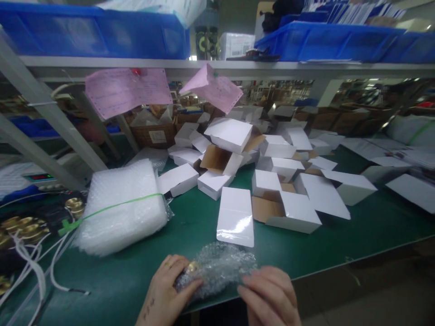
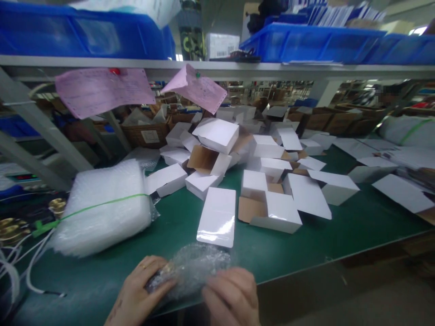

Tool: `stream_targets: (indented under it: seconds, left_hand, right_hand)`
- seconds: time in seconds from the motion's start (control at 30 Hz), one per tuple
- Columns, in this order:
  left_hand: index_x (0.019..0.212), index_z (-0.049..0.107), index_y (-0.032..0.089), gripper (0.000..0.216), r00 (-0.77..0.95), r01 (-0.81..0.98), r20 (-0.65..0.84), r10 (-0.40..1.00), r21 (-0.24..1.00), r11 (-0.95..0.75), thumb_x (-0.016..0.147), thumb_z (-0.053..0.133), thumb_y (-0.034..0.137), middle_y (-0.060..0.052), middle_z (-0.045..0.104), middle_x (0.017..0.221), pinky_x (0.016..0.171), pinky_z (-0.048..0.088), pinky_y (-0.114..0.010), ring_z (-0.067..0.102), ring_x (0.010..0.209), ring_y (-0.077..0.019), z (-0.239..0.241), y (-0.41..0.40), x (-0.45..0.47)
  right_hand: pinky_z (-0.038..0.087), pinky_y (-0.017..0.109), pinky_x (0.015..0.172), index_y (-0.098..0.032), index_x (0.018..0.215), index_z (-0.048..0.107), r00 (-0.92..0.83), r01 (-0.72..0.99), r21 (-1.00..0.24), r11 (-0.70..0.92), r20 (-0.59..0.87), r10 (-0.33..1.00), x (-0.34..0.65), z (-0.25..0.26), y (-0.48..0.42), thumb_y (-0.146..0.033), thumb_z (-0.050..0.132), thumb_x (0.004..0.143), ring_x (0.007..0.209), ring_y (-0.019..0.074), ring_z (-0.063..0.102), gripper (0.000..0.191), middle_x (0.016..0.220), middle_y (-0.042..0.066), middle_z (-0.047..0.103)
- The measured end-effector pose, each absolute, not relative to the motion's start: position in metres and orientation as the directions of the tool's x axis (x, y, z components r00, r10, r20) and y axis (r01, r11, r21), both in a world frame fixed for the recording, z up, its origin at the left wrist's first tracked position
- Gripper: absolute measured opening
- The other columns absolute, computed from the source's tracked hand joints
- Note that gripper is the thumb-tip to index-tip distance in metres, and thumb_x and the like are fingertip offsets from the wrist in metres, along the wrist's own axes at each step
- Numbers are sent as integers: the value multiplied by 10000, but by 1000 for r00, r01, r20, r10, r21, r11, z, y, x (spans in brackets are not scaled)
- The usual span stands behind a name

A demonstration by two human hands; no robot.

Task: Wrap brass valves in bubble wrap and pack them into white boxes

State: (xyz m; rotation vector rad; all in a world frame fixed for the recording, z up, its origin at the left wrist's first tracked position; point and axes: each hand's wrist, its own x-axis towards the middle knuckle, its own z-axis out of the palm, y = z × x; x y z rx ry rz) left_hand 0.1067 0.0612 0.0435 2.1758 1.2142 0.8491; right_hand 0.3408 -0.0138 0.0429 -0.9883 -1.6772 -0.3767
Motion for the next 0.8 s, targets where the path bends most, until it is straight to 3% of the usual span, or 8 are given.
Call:
stream_targets:
  seconds: [0.07,0.13,0.23,0.3,0.4,0.47,0.63,0.8]
  left_hand:
    - [790,725,222,398,397,510,158,904,781,-361,842,675,613,-39,699,829,766,526,-308,654,813,-225,46,61,111]
    - [777,742,208,433,383,449,29,923,868,-214,804,686,637,-48,712,832,781,527,-302,661,812,-231,47,58,118]
    - [812,764,177,518,361,330,-136,922,944,10,730,718,686,-67,736,868,817,533,-303,672,856,-259,48,51,134]
    - [919,767,158,606,321,229,-219,921,962,149,714,709,725,-79,751,917,829,537,-308,680,901,-278,48,44,147]
    - [1076,729,159,625,295,173,-154,943,979,106,790,649,709,-93,745,1025,876,537,-319,681,966,-276,51,37,166]
    - [1066,710,180,494,401,206,45,915,969,-138,902,555,619,-99,711,1077,898,532,-322,665,1007,-260,53,37,175]
    - [1115,630,231,244,356,384,479,802,708,-593,1002,414,244,-90,625,1212,949,538,-346,620,1130,-214,48,60,181]
    - [1387,530,216,665,511,642,644,569,155,-751,790,447,-65,-156,475,1511,1035,495,-579,432,1410,-369,40,100,197]
  right_hand:
    - [570,346,950,-241,1270,657,-175,737,-150,659,900,400,337,36,-16,-139,507,1028,953,225,713,302,974,34,755]
    - [527,368,1047,-199,1415,557,-221,668,-241,704,839,497,331,24,-13,-237,432,1083,1150,247,656,356,1175,75,719]
    - [458,400,1118,-203,1521,441,-121,436,-655,618,637,761,320,4,-8,-456,419,1098,1321,292,527,493,1441,124,545]
    - [455,416,1113,-260,1499,469,1,24,-907,421,422,907,310,-6,-10,-677,544,989,1318,326,524,663,1482,111,504]
    - [487,477,1058,-282,1396,560,117,-563,-816,133,81,990,298,-9,-17,-815,824,635,1214,385,595,965,1365,113,606]
    - [493,492,1035,-245,1266,647,227,-643,-761,89,-79,971,297,-6,-21,-687,957,515,1131,392,634,925,1210,121,687]
    - [559,505,891,-176,1063,700,389,-695,-716,66,-298,872,323,9,-24,-520,1001,539,882,363,700,695,912,110,737]
    - [576,500,880,-187,1244,656,425,-728,-674,125,-301,854,337,20,-27,-512,961,629,919,365,705,760,963,108,737]
